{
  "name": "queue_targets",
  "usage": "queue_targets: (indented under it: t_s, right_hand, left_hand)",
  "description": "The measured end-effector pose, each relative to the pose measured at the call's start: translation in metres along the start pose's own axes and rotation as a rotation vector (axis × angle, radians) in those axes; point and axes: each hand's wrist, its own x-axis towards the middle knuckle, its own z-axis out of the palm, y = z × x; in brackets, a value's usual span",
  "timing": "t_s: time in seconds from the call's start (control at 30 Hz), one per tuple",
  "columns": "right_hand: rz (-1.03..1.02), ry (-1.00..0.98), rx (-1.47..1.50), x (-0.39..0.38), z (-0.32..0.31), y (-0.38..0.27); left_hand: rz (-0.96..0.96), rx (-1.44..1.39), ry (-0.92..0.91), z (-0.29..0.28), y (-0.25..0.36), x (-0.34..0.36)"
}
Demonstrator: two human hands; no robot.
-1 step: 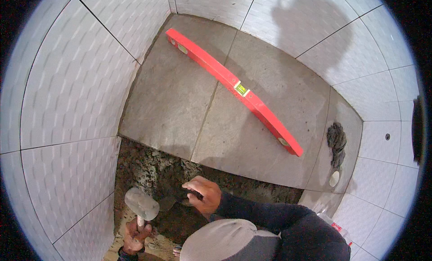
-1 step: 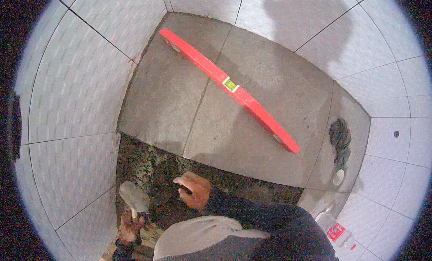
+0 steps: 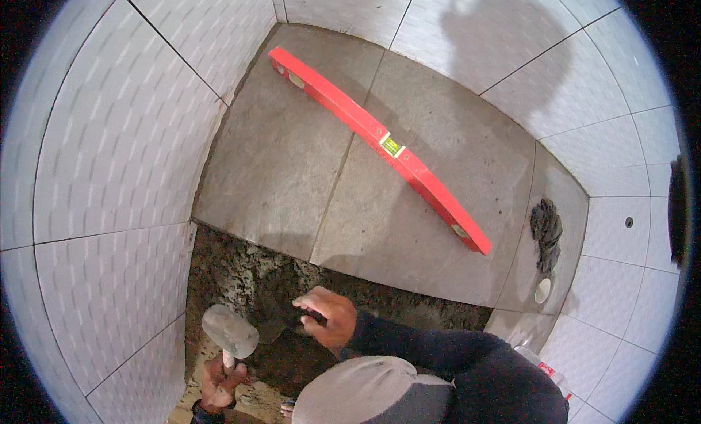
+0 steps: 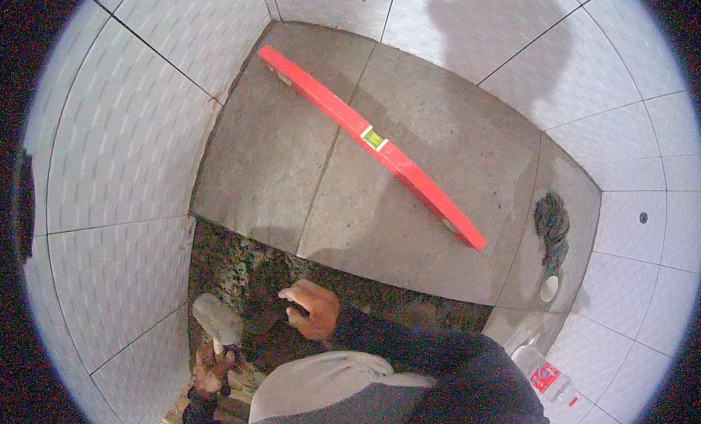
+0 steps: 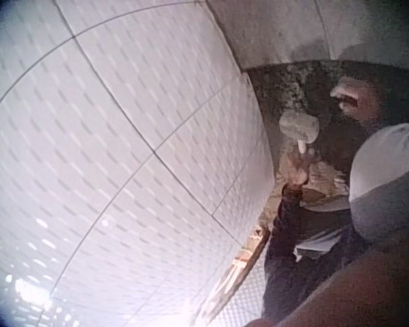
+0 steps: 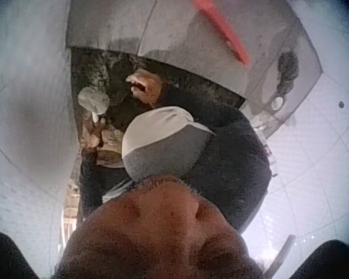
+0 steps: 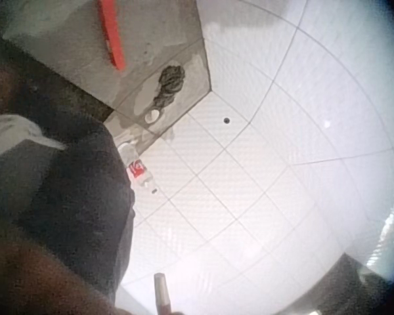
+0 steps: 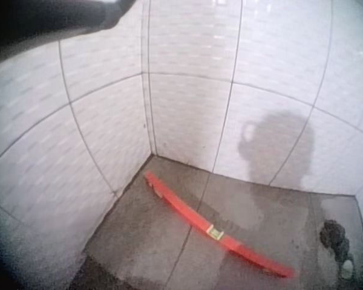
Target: The person installs a floor tile by applying mortar, positioning the tile, and tapping it with a mallet to level it. They then wipe the tile surface with a cloth and spread additional mortar on the floor.
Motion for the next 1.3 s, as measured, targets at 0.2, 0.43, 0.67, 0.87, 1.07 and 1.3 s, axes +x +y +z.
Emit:
queue_targets:
  t_s: [0.2, 0.43, 0.67, 0.87, 1.07, 1.3]
  right_hand:
    - [-0.085, -0.266, 0.069, -0.025, 0.072, 0.021]
    - [-0.157, -0.107, 0.29, -0.016, 0.044, 0.009]
    - [0.357, 0.267, -0.053, -0.015, -0.111, -0.035]
    - [0.428, 0.772, -0.736, -0.038, -0.357, 0.017]
    - [0.435, 0.847, -1.048, -0.086, -0.493, 0.152]
    - [0.458, 0.709, -1.643, -0.051, -0.423, 0.101]
  left_hand:
    - [0.288, -0.078, 0.08, 0.039, 0.015, 0.025]
    - [0.565, -0.343, 0.11, 0.111, 0.054, 0.066]
    - [0.953, 0.509, -0.107, 0.119, 0.124, 0.093]
    - [0.36, 0.931, -0.439, 0.018, 0.034, 0.05]
    - [0.072, 1.067, -0.458, -0.033, -0.017, -0.047]
    - [0.124, 0.931, -0.145, -0.053, -0.014, -0.157]
